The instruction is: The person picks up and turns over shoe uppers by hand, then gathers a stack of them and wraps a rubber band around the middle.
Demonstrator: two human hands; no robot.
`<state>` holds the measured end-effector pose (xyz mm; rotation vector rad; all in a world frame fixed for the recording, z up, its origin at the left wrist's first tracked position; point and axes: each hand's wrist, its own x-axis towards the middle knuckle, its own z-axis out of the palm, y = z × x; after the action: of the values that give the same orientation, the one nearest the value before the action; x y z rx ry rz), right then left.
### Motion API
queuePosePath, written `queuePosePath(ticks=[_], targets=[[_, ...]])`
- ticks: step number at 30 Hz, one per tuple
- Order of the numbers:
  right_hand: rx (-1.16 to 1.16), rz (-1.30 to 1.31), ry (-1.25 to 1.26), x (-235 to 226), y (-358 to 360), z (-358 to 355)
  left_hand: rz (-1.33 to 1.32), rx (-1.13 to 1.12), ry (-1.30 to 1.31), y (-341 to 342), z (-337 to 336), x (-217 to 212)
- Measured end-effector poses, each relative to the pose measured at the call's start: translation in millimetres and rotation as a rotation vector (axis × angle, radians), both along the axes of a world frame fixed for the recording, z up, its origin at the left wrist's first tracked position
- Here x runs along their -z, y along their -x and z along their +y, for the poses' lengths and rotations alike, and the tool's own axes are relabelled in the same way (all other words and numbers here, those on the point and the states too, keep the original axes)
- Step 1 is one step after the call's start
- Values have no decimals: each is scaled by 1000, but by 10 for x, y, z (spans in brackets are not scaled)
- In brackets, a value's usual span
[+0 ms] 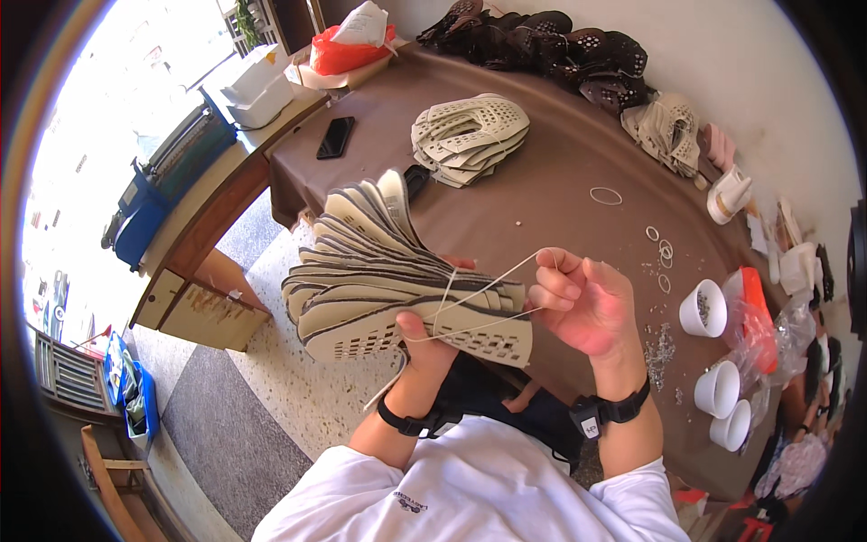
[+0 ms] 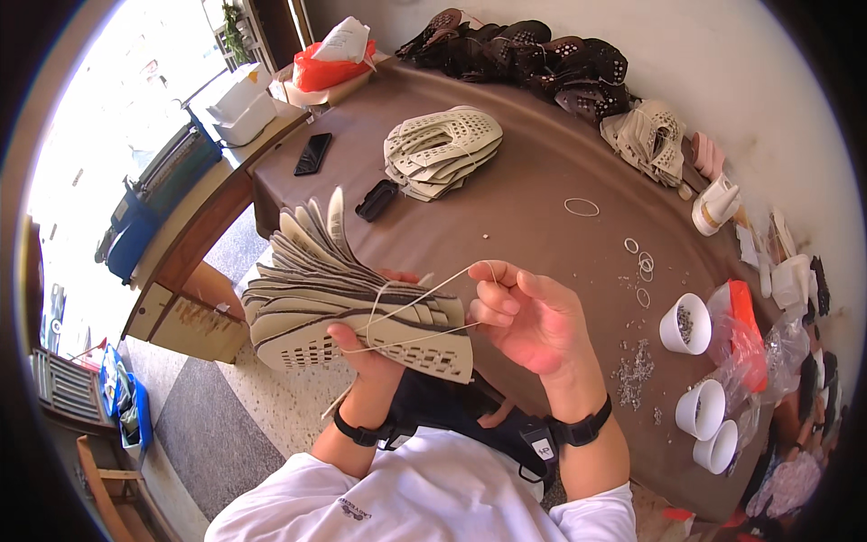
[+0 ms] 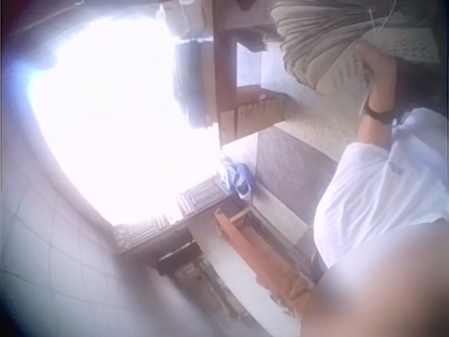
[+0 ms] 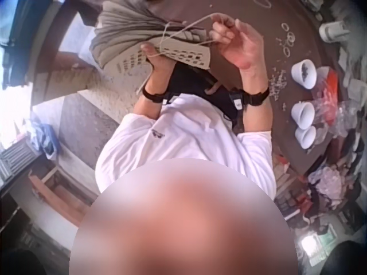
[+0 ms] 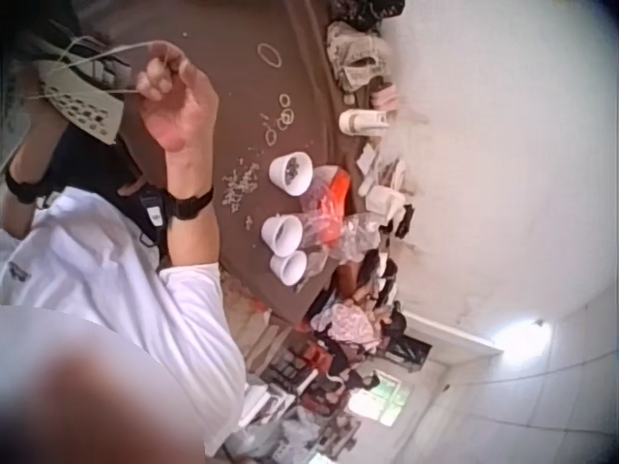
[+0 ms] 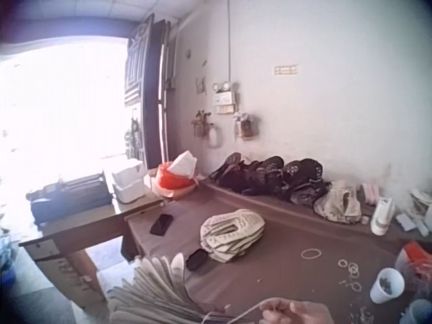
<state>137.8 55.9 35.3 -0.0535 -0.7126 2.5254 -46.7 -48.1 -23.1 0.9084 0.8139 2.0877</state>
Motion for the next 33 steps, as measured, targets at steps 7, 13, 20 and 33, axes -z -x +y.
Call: queuePosePath(ticks=[7, 13, 20, 33], targets=[[-172, -194, 185, -66, 97, 19, -96, 177, -105, 65, -123, -82], [-206, -217, 126, -11, 142, -98, -234, 319, -140, 147, -142, -150], [1, -465, -119, -200, 145, -135, -300, 348, -37, 123, -184, -215], [-86, -406, 102, 117, 202, -298, -477, 723, -223, 137, -21, -89]])
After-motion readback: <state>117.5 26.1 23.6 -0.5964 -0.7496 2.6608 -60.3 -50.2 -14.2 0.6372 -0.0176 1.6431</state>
